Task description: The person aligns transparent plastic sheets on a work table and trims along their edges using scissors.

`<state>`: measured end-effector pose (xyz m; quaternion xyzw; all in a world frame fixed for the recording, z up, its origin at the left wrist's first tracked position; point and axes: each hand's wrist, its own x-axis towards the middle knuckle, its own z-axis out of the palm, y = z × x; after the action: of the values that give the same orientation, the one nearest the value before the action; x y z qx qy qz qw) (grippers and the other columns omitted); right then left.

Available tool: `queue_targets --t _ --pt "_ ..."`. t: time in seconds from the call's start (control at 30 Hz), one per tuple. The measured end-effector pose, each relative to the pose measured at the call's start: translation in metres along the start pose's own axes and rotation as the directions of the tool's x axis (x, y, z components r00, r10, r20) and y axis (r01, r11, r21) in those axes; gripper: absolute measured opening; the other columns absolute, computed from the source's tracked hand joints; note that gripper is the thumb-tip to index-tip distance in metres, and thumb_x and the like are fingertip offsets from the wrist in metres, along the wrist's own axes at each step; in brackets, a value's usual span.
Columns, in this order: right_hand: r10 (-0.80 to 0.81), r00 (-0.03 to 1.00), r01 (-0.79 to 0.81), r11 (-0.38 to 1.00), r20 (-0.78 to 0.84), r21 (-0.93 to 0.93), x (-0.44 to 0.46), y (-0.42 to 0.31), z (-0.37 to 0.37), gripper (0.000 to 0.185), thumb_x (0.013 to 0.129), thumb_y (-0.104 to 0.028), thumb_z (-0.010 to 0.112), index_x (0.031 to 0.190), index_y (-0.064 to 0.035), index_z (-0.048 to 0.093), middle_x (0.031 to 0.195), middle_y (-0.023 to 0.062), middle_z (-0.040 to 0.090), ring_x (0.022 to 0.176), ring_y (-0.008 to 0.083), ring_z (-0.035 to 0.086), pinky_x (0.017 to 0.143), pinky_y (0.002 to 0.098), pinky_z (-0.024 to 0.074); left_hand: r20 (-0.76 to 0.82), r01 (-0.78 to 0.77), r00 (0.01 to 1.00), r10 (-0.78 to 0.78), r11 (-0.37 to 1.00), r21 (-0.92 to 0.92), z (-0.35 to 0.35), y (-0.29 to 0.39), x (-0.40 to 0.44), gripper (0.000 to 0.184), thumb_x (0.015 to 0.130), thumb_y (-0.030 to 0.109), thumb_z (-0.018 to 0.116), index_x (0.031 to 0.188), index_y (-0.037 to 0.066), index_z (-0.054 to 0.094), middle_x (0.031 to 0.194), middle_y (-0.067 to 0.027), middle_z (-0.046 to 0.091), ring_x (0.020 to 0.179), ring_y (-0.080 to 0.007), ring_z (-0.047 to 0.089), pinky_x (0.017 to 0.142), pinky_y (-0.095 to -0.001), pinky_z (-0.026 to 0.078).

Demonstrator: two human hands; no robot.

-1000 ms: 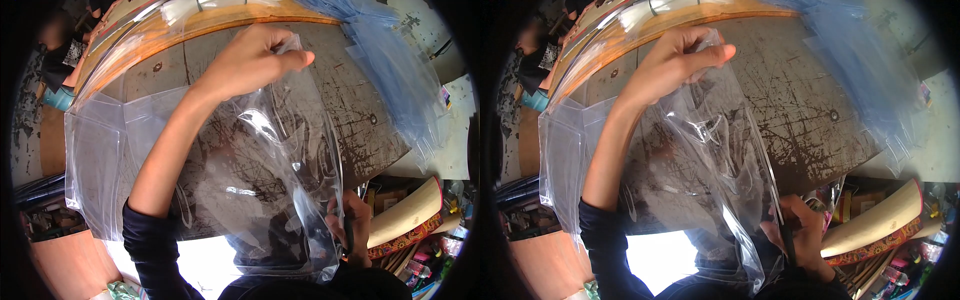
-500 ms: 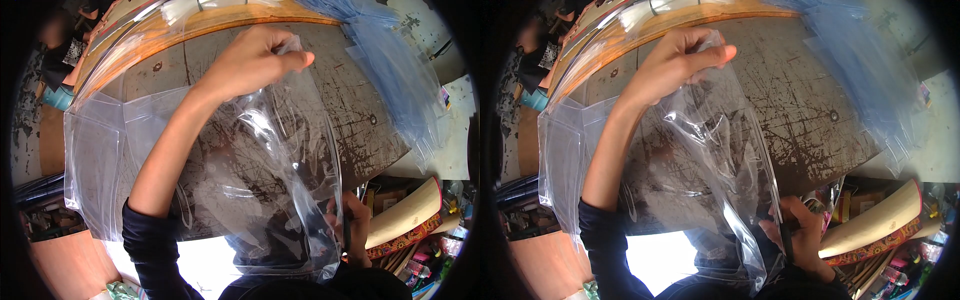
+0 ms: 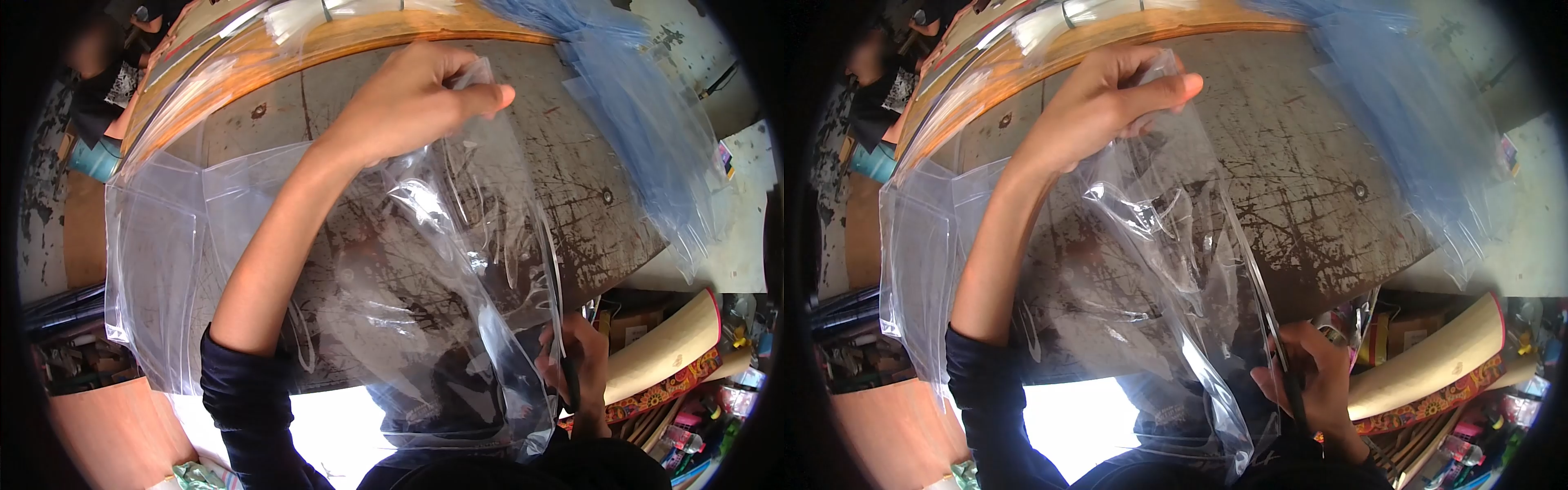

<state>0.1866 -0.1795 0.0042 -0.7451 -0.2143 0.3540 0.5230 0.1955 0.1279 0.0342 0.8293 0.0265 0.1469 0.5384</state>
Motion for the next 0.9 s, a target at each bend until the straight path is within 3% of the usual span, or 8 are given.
queue_targets --t 0.13,0.27,0.33,0.47,0.53,0.67,0.73,0.9 --pt "-0.006 0.995 0.004 1.0 -0.097 -0.025 0.009 -0.014 0.008 0.027 0.07 -0.004 0.07 0.089 0.0006 0.052 0.069 0.0 0.053 0.059 0.0036 0.045 0.054 0.0186 0.0367 0.011 0.0 1.0 0.0 1.0 -0.017 0.001 0.004 -0.001 0.033 0.081 0.034 0.063 0.063 0.008 0.052 0.051 0.0059 0.039 0.046 -0.0018 0.036 0.043 -0.0199 0.024" --pt "-0.027 0.998 0.029 0.999 -0.048 0.031 0.016 -0.018 0.011 0.027 0.07 -0.005 0.071 0.088 0.0005 0.051 0.067 -0.0002 0.053 0.057 0.0033 0.044 0.051 0.018 0.0351 0.003 0.004 1.0 -0.004 0.999 -0.034 0.003 0.007 -0.002 0.033 0.082 0.032 0.062 0.061 0.009 0.051 0.05 0.0059 0.038 0.045 -0.0016 0.034 0.043 -0.0202 0.023" --pt "-0.089 0.991 0.09 0.996 -0.102 -0.003 0.02 -0.021 0.015 0.026 0.071 -0.005 0.071 0.087 -0.0003 0.051 0.059 -0.0025 0.049 0.053 0.0024 0.04 0.048 0.0181 0.0302 0.009 -0.004 1.0 0.005 0.999 -0.042 0.003 0.008 -0.002 0.034 0.082 0.031 0.062 0.06 0.009 0.051 0.05 0.0058 0.038 0.045 -0.0016 0.034 0.043 -0.0203 0.023" --pt "-0.058 0.994 0.053 0.997 -0.097 -0.053 0.026 -0.022 0.016 0.026 0.071 -0.006 0.072 0.087 -0.0012 0.051 0.054 -0.0046 0.044 0.05 0.0018 0.035 0.046 0.0189 0.0245 0.01 0.023 1.0 -0.022 0.998 -0.054 0.004 0.013 -0.002 0.035 0.083 0.031 0.061 0.059 0.009 0.05 0.05 0.0057 0.038 0.045 -0.0018 0.034 0.043 -0.0206 0.022" --pt "-0.028 0.994 0.033 0.998 -0.109 0.047 0.026 -0.025 0.02 0.026 0.072 -0.008 0.072 0.086 -0.0021 0.052 0.052 -0.0062 0.039 0.049 0.0019 0.03 0.046 0.0198 0.0211 0.001 0.042 0.999 -0.042 0.997 -0.067 0.004 0.013 -0.003 0.035 0.083 0.032 0.06 0.059 0.009 0.05 0.05 0.0057 0.038 0.045 -0.002 0.034 0.043 -0.0205 0.022" --pt "-0.051 0.993 0.054 0.998 -0.104 0.033 0.027 -0.025 0.021 0.025 0.073 -0.008 0.072 0.086 -0.0017 0.051 0.052 -0.0056 0.042 0.048 0.0012 0.034 0.045 0.0187 0.0237 -0.019 0.056 0.998 -0.056 0.997 -0.045 0.004 0.008 -0.001 0.036 0.084 0.033 0.06 0.059 0.009 0.05 0.052 0.0049 0.041 0.046 -0.0024 0.034 0.043 -0.0205 0.024" --pt "0.022 0.991 -0.004 0.992 -0.134 0.13 0.026 -0.035 0.025 0.025 0.074 -0.007 0.071 0.085 -0.0005 0.051 0.053 -0.0046 0.046 0.047 0.0008 0.039 0.043 0.0178 0.0266 -0.03 0.054 0.998 -0.056 0.998 -0.041 0.004 0.007 0.0 0.036 0.084 0.034 0.06 0.06 0.009 0.05 0.054 0.0047 0.043 0.047 -0.0026 0.035 0.043 -0.0204 0.025" --pt "-0.033 0.989 0.042 0.997 -0.146 0.059 0.028 -0.027 0.022 0.024 0.075 -0.006 0.07 0.086 0.0004 0.051 0.054 -0.002 0.05 0.045 0.0016 0.042 0.04 0.017 0.0291 0.011 0.061 0.998 -0.06 0.996 -0.07 0.001 0.008 -0.001 0.035 0.084 0.035 0.06 0.062 0.008 0.053 0.059 0.004 0.048 0.048 -0.0027 0.036 0.044 -0.0195 0.028"
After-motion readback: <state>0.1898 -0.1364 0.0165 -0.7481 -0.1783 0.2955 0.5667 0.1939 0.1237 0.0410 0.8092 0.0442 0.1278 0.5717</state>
